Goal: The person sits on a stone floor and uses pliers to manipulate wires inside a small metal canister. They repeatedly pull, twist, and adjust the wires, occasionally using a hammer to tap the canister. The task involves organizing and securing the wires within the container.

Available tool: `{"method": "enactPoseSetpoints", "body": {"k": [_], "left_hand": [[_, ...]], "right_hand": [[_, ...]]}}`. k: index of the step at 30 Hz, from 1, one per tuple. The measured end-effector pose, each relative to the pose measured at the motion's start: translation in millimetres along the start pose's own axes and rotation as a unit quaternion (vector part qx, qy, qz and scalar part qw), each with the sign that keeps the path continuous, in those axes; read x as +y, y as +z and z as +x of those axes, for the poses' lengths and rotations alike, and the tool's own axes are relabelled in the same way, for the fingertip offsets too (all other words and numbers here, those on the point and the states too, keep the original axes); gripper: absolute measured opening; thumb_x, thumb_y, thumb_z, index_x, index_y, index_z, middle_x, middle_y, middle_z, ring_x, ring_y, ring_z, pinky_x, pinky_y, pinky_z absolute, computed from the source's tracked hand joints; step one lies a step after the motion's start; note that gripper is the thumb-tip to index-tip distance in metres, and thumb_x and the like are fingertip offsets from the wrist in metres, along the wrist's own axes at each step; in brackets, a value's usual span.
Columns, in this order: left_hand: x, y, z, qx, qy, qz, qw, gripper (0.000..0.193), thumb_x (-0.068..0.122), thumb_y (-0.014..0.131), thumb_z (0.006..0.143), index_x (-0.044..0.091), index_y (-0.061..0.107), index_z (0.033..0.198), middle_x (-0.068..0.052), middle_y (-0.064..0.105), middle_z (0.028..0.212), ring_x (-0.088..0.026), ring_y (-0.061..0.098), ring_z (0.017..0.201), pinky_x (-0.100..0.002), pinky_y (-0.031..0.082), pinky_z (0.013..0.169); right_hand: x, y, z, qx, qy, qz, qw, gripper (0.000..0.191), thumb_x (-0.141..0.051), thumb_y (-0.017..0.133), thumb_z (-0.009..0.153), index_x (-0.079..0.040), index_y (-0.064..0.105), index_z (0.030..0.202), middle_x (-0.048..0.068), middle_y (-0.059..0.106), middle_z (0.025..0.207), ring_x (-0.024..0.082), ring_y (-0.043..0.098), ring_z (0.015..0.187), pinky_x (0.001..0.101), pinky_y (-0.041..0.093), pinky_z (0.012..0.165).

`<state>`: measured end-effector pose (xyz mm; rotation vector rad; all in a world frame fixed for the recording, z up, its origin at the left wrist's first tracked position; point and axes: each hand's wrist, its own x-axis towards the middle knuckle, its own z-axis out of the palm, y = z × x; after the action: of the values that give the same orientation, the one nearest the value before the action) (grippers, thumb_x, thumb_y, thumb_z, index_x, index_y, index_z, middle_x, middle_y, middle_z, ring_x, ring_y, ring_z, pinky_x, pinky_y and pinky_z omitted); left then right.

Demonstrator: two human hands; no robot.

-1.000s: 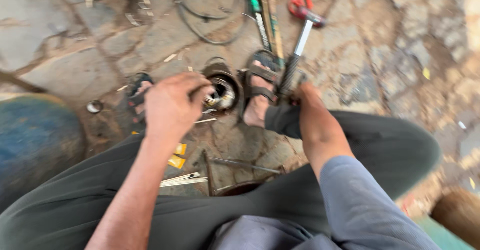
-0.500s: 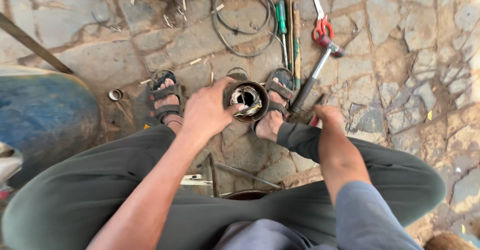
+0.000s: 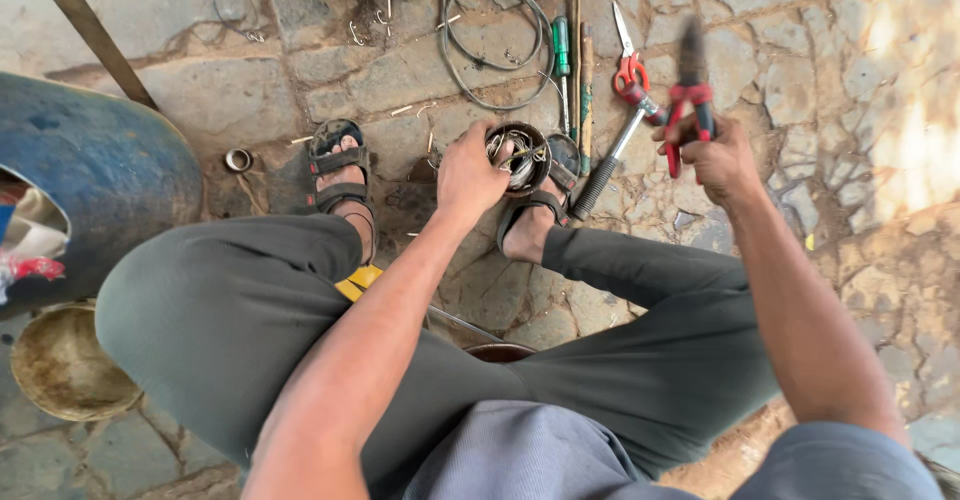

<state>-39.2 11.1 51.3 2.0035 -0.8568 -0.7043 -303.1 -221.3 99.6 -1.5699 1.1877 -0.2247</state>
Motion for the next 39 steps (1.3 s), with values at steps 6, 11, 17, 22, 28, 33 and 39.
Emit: {"method": "enactPoseSetpoints", "body": {"k": [6,11,17,22,28,33,39], "left_hand": [[-2,2,-1,-0.001,0.021,0.011,1.000,0.037,0.019,0.073,0.088,0.013,0.065,0.123,-0.017,0.073,0.110,-0.040,0.066,0.107,-0.050,0.052,0.088],[-1,3,-1,0.021,0.028,-0.003,0.999,0.037,0.017,0.072,0.088,0.015,0.065,0.124,-0.016,0.073,0.112,-0.040,0.066,0.108,-0.050,0.052,0.090],[-3,3,-1,0.009,0.023,-0.005,1.000,0.037,0.017,0.072,0.088,0.016,0.064,0.124,-0.013,0.072,0.113,-0.038,0.064,0.110,-0.049,0.051,0.092],[-3,3,0,-0.002,0.013,0.001,1.000,0.037,0.017,0.072,0.088,0.015,0.063,0.124,-0.012,0.072,0.115,-0.038,0.063,0.112,-0.050,0.051,0.092],[-5,3,-1,0.001,0.016,-0.003,1.000,0.039,0.017,0.072,0.087,0.014,0.063,0.124,-0.012,0.072,0.116,-0.037,0.063,0.113,-0.050,0.051,0.092],[-5,4,-1,0.008,0.024,0.000,1.000,0.036,0.015,0.071,0.089,0.015,0.063,0.124,-0.012,0.072,0.116,-0.037,0.063,0.114,-0.049,0.051,0.092],[0,3,-1,0.006,-0.001,-0.001,1.000,0.039,0.013,0.071,0.086,0.017,0.064,0.124,-0.014,0.072,0.112,-0.038,0.064,0.112,-0.050,0.052,0.091]], "right_hand": [[-93,23,-35,-0.027,-0.222,-0.572,0.789,0.060,0.005,0.061,0.069,-0.022,0.077,0.120,0.008,0.065,0.137,0.034,0.066,0.110,0.0483,0.049,0.104],[-134,34,-34,-0.074,-0.269,-0.727,0.628,0.041,-0.005,0.062,0.092,-0.028,0.077,0.122,0.007,0.060,0.147,0.030,0.057,0.132,0.0440,0.039,0.120],[-175,54,-35,-0.099,-0.250,-0.812,0.519,0.037,-0.014,0.060,0.094,-0.036,0.075,0.121,0.006,0.058,0.147,0.025,0.059,0.124,0.0444,0.040,0.115],[-195,66,-37,-0.120,-0.211,-0.847,0.473,0.035,-0.019,0.052,0.103,-0.039,0.074,0.123,0.007,0.062,0.139,0.023,0.063,0.113,0.0443,0.046,0.109],[-209,75,-37,-0.143,-0.171,-0.868,0.444,0.042,-0.020,0.057,0.098,-0.039,0.068,0.134,0.009,0.065,0.129,0.021,0.065,0.101,0.0386,0.056,0.091],[-236,92,-50,-0.155,-0.097,-0.861,0.475,0.029,-0.029,0.069,0.087,-0.016,0.077,0.112,0.015,0.064,0.124,0.026,0.066,0.099,0.0390,0.059,0.083],[-253,126,-88,-0.176,-0.127,-0.870,0.444,0.023,-0.017,0.060,0.095,-0.001,0.073,0.084,0.013,0.069,0.083,0.022,0.068,0.070,0.0396,0.057,0.062]]}}
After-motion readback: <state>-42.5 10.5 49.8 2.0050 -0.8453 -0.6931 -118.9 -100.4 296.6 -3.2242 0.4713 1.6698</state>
